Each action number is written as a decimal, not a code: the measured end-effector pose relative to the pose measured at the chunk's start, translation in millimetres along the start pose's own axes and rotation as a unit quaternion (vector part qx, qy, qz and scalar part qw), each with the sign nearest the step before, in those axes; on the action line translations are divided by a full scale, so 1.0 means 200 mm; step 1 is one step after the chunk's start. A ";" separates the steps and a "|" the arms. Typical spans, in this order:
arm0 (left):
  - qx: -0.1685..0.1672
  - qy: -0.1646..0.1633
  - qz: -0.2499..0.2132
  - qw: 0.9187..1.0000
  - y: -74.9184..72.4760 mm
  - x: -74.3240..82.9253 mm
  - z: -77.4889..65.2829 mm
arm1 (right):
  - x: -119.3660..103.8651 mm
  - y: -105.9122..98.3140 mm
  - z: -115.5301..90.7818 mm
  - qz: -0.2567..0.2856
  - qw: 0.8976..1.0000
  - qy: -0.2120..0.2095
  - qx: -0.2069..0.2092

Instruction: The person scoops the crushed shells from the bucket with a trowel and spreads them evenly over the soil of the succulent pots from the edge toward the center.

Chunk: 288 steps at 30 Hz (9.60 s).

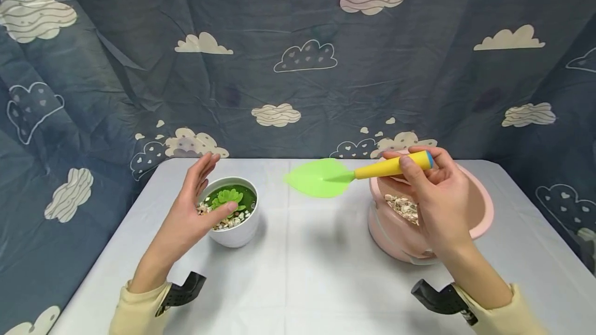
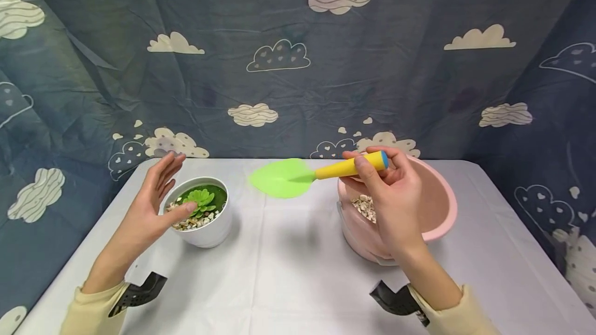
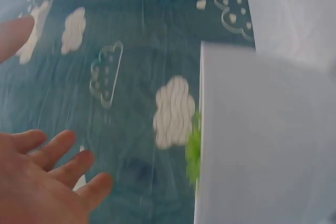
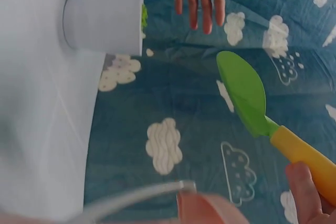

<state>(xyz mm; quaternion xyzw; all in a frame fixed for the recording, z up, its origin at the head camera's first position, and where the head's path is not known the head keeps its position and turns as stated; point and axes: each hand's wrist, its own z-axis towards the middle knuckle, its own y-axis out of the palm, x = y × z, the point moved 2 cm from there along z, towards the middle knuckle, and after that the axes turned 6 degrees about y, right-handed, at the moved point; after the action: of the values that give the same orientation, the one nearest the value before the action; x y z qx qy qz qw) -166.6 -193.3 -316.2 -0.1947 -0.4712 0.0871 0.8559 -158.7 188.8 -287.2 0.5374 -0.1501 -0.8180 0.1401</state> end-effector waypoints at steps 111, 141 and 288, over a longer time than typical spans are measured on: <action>-0.228 -0.050 -0.295 0.927 1.32 0.00 0.46 | -0.14 -0.69 0.20 -0.652 0.751 0.019 -0.107; -0.219 -0.059 -0.305 0.925 1.32 -0.01 0.46 | 0.01 -0.66 0.41 -0.451 0.838 0.134 -0.276; -0.238 -0.031 -0.270 0.932 1.24 0.00 0.46 | -0.19 -0.98 -0.02 -0.055 0.971 0.192 0.131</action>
<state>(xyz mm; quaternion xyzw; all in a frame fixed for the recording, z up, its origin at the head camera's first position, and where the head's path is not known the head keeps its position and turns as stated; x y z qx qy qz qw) -234.1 55.3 -374.9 -0.2553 -0.5389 -0.2561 0.7608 -154.2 382.4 -333.9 0.7052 -0.1969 -0.6793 0.0492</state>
